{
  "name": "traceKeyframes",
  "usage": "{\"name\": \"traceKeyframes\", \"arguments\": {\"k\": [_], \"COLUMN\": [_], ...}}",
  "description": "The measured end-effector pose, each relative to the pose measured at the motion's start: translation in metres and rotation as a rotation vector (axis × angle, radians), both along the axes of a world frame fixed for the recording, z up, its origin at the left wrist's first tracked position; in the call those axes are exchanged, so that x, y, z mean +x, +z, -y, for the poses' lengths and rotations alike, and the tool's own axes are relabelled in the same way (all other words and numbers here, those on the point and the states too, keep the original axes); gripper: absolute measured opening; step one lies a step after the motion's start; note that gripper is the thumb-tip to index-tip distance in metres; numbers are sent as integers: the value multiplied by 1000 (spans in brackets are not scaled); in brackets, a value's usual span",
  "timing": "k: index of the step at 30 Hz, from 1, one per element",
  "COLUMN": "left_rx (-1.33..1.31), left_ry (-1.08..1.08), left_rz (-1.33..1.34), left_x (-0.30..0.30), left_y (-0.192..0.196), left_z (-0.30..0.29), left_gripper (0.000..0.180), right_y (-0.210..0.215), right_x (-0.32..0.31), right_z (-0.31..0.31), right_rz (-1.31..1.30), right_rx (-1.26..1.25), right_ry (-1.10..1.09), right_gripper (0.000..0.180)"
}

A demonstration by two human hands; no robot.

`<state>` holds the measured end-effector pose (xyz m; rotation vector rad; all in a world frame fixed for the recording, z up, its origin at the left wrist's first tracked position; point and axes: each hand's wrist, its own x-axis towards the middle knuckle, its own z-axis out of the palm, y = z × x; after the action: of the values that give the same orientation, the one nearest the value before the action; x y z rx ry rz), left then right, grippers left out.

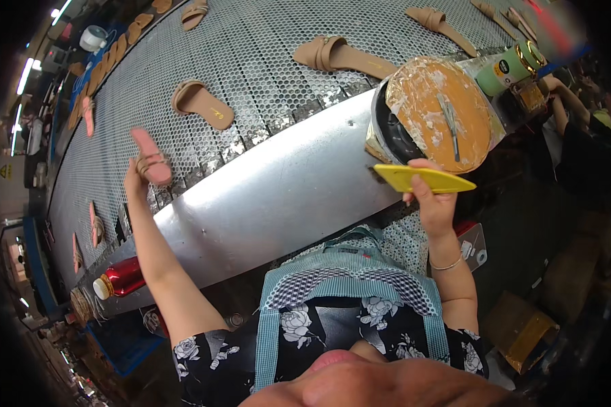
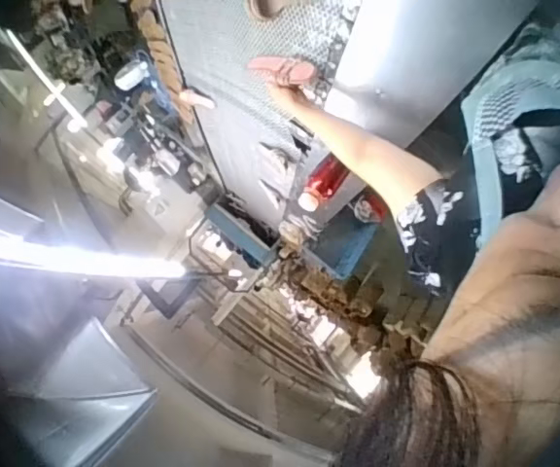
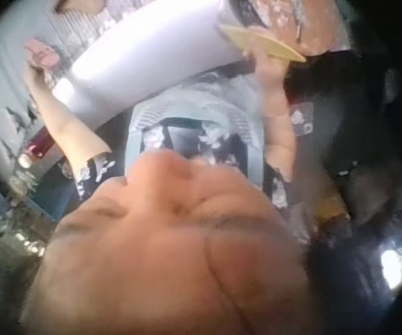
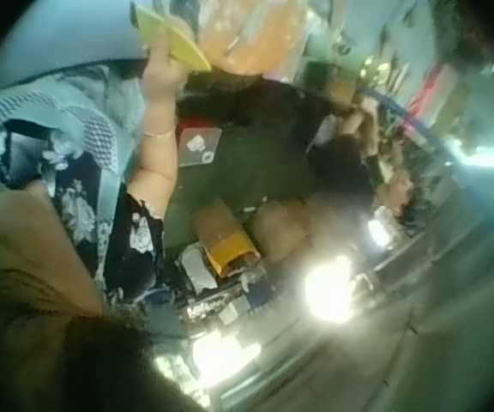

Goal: The person picks up sandals from a conveyor belt, dips a yellow scraper into adhesive, and applies the adhesive to the straps of each sandal.

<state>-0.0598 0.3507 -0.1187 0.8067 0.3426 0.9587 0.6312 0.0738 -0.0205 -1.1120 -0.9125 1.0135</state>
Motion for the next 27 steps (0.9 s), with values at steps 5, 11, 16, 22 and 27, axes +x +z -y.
{"name": "traceKeyframes", "arguments": {"k": [5, 11, 16, 22, 27], "left_rx": [-338, 154, 398, 587, 1044], "left_ry": [538, 651, 66, 574, 1147], "left_rz": [-1069, -1511, -2064, -2342, -1928], "left_x": [-77, -1, 231, 225, 215], "left_y": [15, 55, 81, 4, 21], "left_z": [-22, -83, -73, -111, -122], "left_gripper": [35, 56, 63, 83, 74], "right_y": [19, 25, 18, 16, 18], "right_x": [48, 64, 78, 86, 90], "right_z": [-3, -16, -23, -21, -21], "right_rz": [161, 630, 869, 442, 311], "right_rx": [-84, -157, -39, -219, -224], "right_ry": [-176, -47, 102, 54, 115], "right_gripper": [20, 21, 18, 17, 18]}}
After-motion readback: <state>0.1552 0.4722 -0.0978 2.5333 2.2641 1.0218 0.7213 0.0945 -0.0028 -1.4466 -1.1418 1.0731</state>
